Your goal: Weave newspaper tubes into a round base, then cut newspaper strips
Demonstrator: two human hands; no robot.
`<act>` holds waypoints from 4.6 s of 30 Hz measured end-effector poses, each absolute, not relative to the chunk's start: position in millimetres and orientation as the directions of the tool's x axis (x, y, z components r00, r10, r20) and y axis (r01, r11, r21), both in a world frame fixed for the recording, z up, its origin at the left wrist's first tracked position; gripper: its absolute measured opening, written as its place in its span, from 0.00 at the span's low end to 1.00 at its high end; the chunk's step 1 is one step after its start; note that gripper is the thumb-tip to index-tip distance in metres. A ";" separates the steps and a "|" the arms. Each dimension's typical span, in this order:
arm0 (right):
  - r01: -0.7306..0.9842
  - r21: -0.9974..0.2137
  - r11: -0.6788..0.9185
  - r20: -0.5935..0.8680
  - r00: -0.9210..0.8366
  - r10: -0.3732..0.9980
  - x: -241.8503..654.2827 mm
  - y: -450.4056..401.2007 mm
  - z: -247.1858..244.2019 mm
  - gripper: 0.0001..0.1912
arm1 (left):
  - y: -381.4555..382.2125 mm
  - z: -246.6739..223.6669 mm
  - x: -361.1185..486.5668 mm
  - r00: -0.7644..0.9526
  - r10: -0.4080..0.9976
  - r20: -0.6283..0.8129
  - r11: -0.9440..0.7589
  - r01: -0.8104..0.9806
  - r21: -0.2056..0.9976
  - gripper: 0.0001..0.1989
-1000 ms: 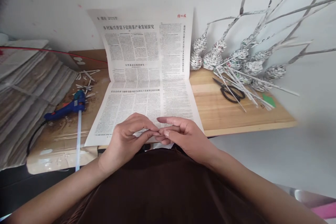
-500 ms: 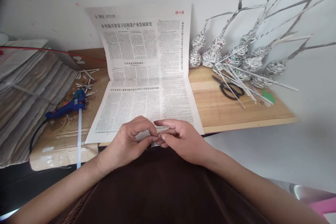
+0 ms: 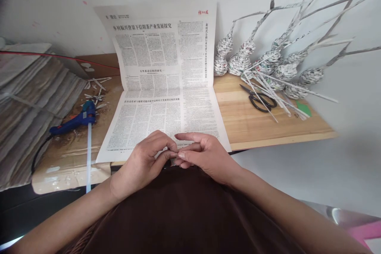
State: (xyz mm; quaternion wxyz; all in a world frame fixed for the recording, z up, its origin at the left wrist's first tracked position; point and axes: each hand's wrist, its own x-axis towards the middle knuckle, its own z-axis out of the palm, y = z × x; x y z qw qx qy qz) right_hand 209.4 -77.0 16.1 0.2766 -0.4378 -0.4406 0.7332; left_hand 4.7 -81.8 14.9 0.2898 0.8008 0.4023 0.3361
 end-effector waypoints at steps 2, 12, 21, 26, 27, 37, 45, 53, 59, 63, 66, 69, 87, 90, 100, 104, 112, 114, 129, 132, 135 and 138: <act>-0.028 -0.885 -0.464 -0.401 -0.459 0.792 208.6 -77.1 15.9 0.26 | -82.2 14.8 4.6 0.450 0.839 0.304 -0.506 0.445 0.739 0.06; -0.126 -0.878 -0.461 -0.358 -0.466 0.809 204.8 -74.2 17.9 0.27 | -85.0 0.9 2.0 0.352 0.870 0.345 -0.462 0.339 0.820 0.03; -0.068 -0.921 -0.384 -0.320 -0.433 0.843 203.7 -77.3 22.2 0.25 | -87.9 3.9 0.9 0.240 0.850 0.469 -0.527 0.391 0.755 0.04; -0.009 -0.945 -0.327 -0.296 -0.405 0.865 201.3 -78.7 27.0 0.23 | -88.0 5.6 -2.6 0.319 0.744 0.588 -0.667 0.404 0.625 0.10; 0.003 -0.949 -0.316 -0.291 -0.395 0.871 200.3 -79.0 28.1 0.22 | -88.1 5.7 -3.3 0.340 0.726 0.597 -0.686 0.409 0.601 0.12; 0.033 -0.973 -0.228 -0.225 -0.354 0.908 195.6 -84.6 28.3 0.22 | -90.0 7.8 -0.5 0.331 0.774 0.539 -0.631 0.461 0.624 0.05; 0.024 -0.971 -0.237 -0.232 -0.320 0.918 197.8 -81.4 31.6 0.20 | -92.9 4.4 0.3 0.126 0.937 0.327 -0.350 0.351 0.869 0.03; 0.026 -0.969 -0.244 -0.238 -0.337 0.911 197.7 -83.3 28.2 0.20 | -94.5 6.5 1.1 0.178 0.895 0.410 -0.447 0.384 0.808 0.03; 0.038 -0.969 -0.245 -0.243 -0.348 0.906 196.9 -84.7 29.3 0.20 | -94.4 9.7 1.2 0.231 0.851 0.472 -0.525 0.426 0.737 0.05; 0.018 -0.964 -0.267 -0.255 -0.365 0.896 197.8 -84.9 26.7 0.21 | -94.3 10.8 1.2 0.267 0.804 0.532 -0.593 0.437 0.676 0.07; -0.004 -0.960 -0.281 -0.258 -0.386 0.885 199.0 -84.4 23.0 0.22 | -94.3 11.1 1.3 0.299 0.763 0.573 -0.644 0.436 0.629 0.09; -0.018 -0.956 -0.293 -0.263 -0.397 0.879 200.0 -83.8 20.6 0.23 | -94.2 10.3 0.7 0.336 0.742 0.580 -0.669 0.429 0.607 0.10; -0.143 -0.948 -0.284 -0.212 -0.384 0.899 202.5 -79.8 16.5 0.17 | -97.8 8.2 -4.8 0.253 0.876 0.410 -0.479 0.375 0.794 0.04; -0.194 -0.938 -0.286 -0.198 -0.377 0.905 201.8 -78.6 13.9 0.09 | -98.4 6.1 -10.4 0.178 0.919 0.352 -0.394 0.368 0.842 0.02; -0.174 -0.941 -0.291 -0.212 -0.370 0.905 204.3 -77.3 11.1 0.10 | -113.8 -6.6 -46.2 0.014 0.967 0.255 -0.232 0.466 0.854 0.03; -0.119 -0.946 -0.301 -0.243 -0.355 0.903 204.1 -76.4 11.7 0.09 | -126.1 -4.6 -65.6 -0.016 0.975 0.220 -0.177 0.541 0.822 0.04; -0.079 -0.963 -0.258 -0.217 -0.339 0.915 202.3 -79.7 14.9 0.09 | -140.7 -3.7 -81.4 0.110 0.980 0.164 -0.196 0.655 0.730 0.05; -0.069 -0.964 -0.257 -0.219 -0.338 0.915 201.8 -80.2 16.3 0.10 | -140.4 -4.7 -78.2 0.115 0.977 0.179 -0.210 0.649 0.731 0.05; 0.024 -0.976 -0.215 -0.212 -0.304 0.929 212.7 -83.3 9.5 0.11 | -138.6 -9.1 -78.4 0.054 0.982 0.181 -0.169 0.673 0.720 0.07; 0.070 -0.982 -0.174 -0.187 -0.286 0.940 215.9 -82.4 10.8 0.12 | -138.5 -7.8 -78.4 -0.003 0.990 0.139 -0.107 0.623 0.775 0.09; 0.166 -0.980 -0.113 -0.156 -0.276 0.948 222.8 -83.0 11.6 0.13 | -137.3 -6.1 -77.6 -0.079 0.995 0.067 -0.012 0.550 0.835 0.10; 0.302 -0.953 -0.036 -0.108 -0.224 0.969 231.4 -84.1 8.1 0.20 | -134.8 -6.7 -77.4 -0.139 0.990 -0.023 0.075 0.389 0.918 0.19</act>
